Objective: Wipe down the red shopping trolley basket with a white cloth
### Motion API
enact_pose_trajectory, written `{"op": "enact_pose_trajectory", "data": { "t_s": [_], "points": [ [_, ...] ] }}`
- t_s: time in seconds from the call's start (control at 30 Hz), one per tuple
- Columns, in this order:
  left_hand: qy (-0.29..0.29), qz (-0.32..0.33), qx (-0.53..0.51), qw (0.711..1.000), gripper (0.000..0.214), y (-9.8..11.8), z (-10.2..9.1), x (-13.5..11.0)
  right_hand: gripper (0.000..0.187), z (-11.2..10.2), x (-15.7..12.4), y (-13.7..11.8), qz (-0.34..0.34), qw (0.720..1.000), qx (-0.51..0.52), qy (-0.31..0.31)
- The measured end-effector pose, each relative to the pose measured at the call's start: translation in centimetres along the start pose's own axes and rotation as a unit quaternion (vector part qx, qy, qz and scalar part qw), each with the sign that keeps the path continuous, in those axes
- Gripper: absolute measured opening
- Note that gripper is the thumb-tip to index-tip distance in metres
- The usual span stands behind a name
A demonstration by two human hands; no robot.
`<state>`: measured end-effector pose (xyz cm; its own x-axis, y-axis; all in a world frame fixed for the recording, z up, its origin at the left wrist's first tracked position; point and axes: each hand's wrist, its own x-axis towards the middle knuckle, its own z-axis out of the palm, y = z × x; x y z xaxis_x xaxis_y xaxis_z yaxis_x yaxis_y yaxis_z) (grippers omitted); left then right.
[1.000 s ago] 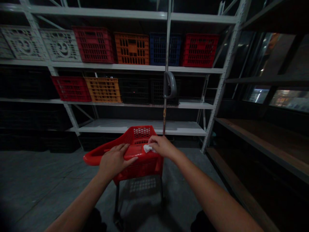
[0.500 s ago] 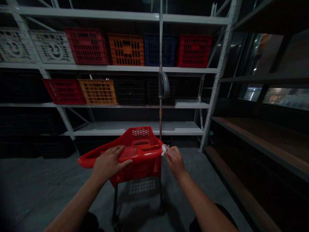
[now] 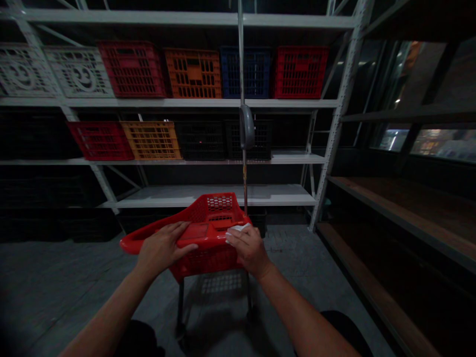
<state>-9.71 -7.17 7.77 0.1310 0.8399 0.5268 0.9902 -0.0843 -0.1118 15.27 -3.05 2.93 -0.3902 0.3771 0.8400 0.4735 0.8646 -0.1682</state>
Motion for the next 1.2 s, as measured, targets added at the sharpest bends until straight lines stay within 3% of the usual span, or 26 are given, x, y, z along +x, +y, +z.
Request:
{"op": "enact_pose_trajectory", "data": {
  "t_s": [0.1,0.17,0.27,0.33,0.43,0.67,0.77,0.83,0.93,1.0,1.1,1.2],
  "points": [
    [-0.009,0.0,-0.003,1.0,0.075,-0.2,0.1,0.2,0.023,-2.0,0.5,2.1,0.092,0.993,0.074,0.012],
    [-0.012,-0.002,-0.005,1.0,0.075,-0.2,0.2,0.5,0.021,-2.5,1.7,3.7,0.172,0.978,0.12,-0.018],
    [-0.009,-0.001,-0.009,1.0,0.074,-0.3,0.5,0.9,0.02,-2.1,3.6,6.2,0.267,0.941,0.186,-0.088],
    [-0.003,-0.003,-0.011,1.0,0.075,-0.5,0.6,1.1,0.02,-1.5,4.3,7.4,0.304,0.924,0.215,-0.09],
    [-0.001,-0.009,-0.016,1.0,0.073,-0.8,0.6,1.1,0.018,-0.8,3.5,6.9,0.335,0.913,0.232,-0.024],
    [0.0,-0.001,-0.033,0.999,0.071,-1.5,0.3,0.5,0.024,0.5,-0.9,0.1,0.375,0.87,0.267,0.173],
    [-0.003,0.009,-0.044,0.999,0.072,-1.5,0.3,0.6,0.029,2.0,-0.8,0.3,0.405,0.851,0.207,0.262],
    [-0.007,0.007,-0.048,0.999,0.071,-1.3,0.2,0.7,0.035,3.1,-0.2,1.2,0.451,0.82,0.195,0.293],
    [-0.009,0.0,-0.046,0.999,0.07,-1.1,0.3,0.7,0.038,4.4,0.2,1.8,0.502,0.765,0.251,0.316],
    [-0.009,0.001,-0.044,0.999,0.071,-1.2,0.3,0.6,0.037,4.7,-0.3,1.2,0.501,0.747,0.291,0.326],
    [-0.01,0.011,-0.038,0.999,0.073,-1.7,0.5,0.4,0.035,3.9,-1.6,-0.1,0.47,0.768,0.312,0.304],
    [-0.018,0.023,-0.038,0.999,0.074,-2.7,0.5,0.4,0.029,1.6,-1.4,0.2,0.428,0.837,0.265,0.216]
  ]
}}
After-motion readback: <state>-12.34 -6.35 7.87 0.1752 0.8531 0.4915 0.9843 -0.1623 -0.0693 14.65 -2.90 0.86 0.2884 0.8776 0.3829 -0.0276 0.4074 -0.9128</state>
